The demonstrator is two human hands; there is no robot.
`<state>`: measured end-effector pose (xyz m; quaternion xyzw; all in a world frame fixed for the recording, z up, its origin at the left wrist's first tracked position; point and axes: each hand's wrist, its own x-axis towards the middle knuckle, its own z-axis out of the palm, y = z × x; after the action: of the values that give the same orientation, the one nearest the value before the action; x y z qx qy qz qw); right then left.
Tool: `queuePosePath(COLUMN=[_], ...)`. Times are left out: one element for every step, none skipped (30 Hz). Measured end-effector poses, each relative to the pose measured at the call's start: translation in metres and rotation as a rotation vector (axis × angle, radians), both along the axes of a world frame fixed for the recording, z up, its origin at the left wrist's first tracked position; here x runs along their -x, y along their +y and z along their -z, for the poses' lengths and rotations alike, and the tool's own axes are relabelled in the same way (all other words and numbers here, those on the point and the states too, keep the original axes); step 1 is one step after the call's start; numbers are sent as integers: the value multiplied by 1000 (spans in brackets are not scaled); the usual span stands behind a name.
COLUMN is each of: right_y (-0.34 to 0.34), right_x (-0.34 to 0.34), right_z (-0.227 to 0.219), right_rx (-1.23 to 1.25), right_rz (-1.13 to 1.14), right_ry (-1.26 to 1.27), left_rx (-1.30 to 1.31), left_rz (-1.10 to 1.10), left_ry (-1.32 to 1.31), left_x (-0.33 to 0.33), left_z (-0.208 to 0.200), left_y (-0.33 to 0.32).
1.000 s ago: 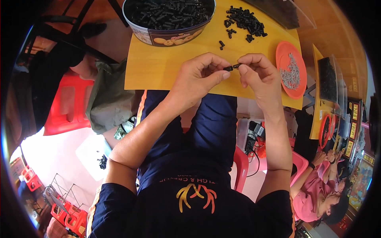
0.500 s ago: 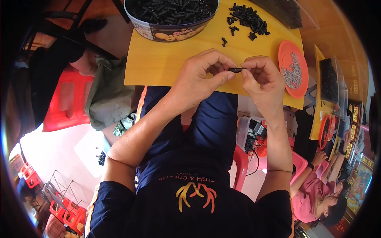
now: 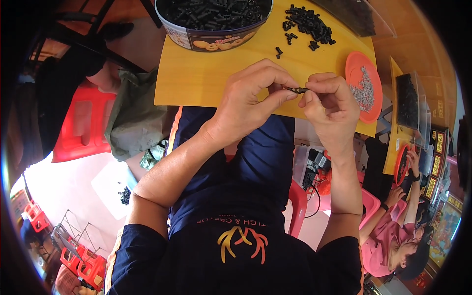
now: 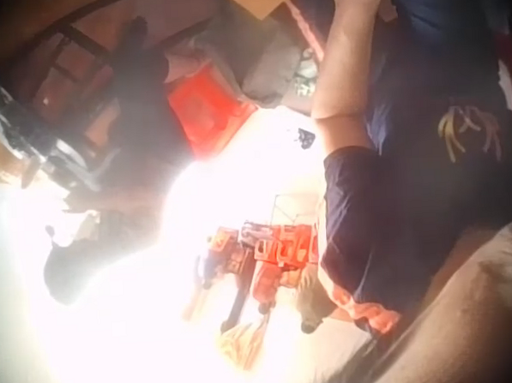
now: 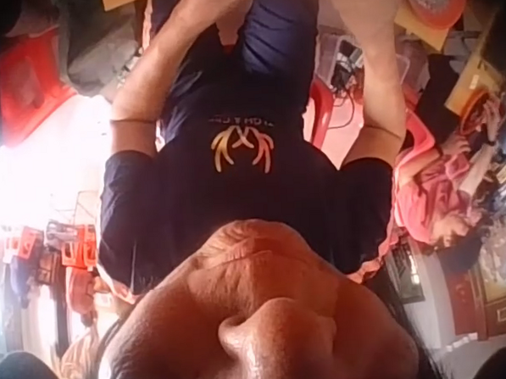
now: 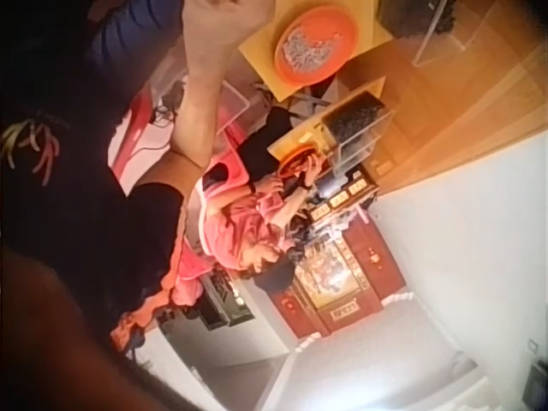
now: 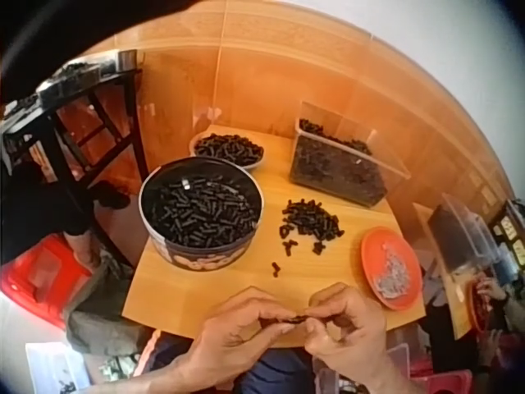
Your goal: The person assembles small plastic components by inserting pins into plastic connectors by hand.
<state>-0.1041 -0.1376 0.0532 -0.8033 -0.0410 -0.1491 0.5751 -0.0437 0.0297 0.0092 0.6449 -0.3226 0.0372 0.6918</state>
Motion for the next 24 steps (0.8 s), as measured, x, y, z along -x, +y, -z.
queuePosePath(right_y=[1, 2, 3, 4, 5, 7, 8, 9, 10, 11, 11, 11, 12, 12, 12, 12, 11, 10, 8, 6, 4, 1, -1, -3], right_x=[0, 1, 2, 3, 4, 4, 5, 6, 6, 7, 7, 7, 7, 6, 5, 5, 4, 3, 2, 0, -2, -3, -4, -5], right_z=[-1, -1, -1, -1, -2, -3, -4, -5, -7, -9, -12, -15, -18, -20, -23, -23, -23, -23, -23, -22, -21, -20, -19, -18], right_rx=[6, 6, 16, 27, 28, -23, -74, -74, -153, -232, -232, -267, -302, -301, -321, -340, -340, -333, -328, -328, -380, -431, -430, -453], right_rz=[13, 13, 19, 26, 26, 61, 97, 97, 102, 105, 105, 103, 102, 102, 105, 110, 112, 107, 100, 101, 96, 90, 90, 66], right_ry=[-26, -26, -43, -59, -59, -22, 15, 15, 53, 90, 90, 140, 192, 191, 233, 275, 276, 318, 359, 359, 398, 437, 436, 459], left_rx=[1, 1, -6, -11, -10, -18, -27, -27, -21, -16, -15, -4, 7, 7, -3, -12, -10, -25, -41, -41, -39, -38, -37, -25], left_rz=[28, 28, 71, 114, 114, 98, 81, 82, 37, -8, -8, -52, -95, -95, -132, -167, -165, -172, -180, -179, -155, -134, -134, -91], left_ry=[9, 9, 61, 113, 113, 95, 78, 78, 4, -69, -70, -139, -208, -208, -285, -360, -359, -412, -465, -465, -413, -360, -361, -258], left_x=[-1, -1, -1, -1, -1, -1, 0, 1, 3, 4, 4, 4, 4, 4, 3, 2, 1, 0, 0, -1, -2, -3, -3, -3], left_z=[0, -1, -1, -2, -2, -3, -3, -4, -5, -5, -5, -5, -4, -3, -2, -1, 0, 1, 0, 0, 0, 0, 0, 0], left_y=[1, 2, 3, 3, 3, 3, 2, 2, 1, 0, -1, -2, -3, -3, -4, -5, -6, -6, -6, -6, -6, -6, -5, -5])
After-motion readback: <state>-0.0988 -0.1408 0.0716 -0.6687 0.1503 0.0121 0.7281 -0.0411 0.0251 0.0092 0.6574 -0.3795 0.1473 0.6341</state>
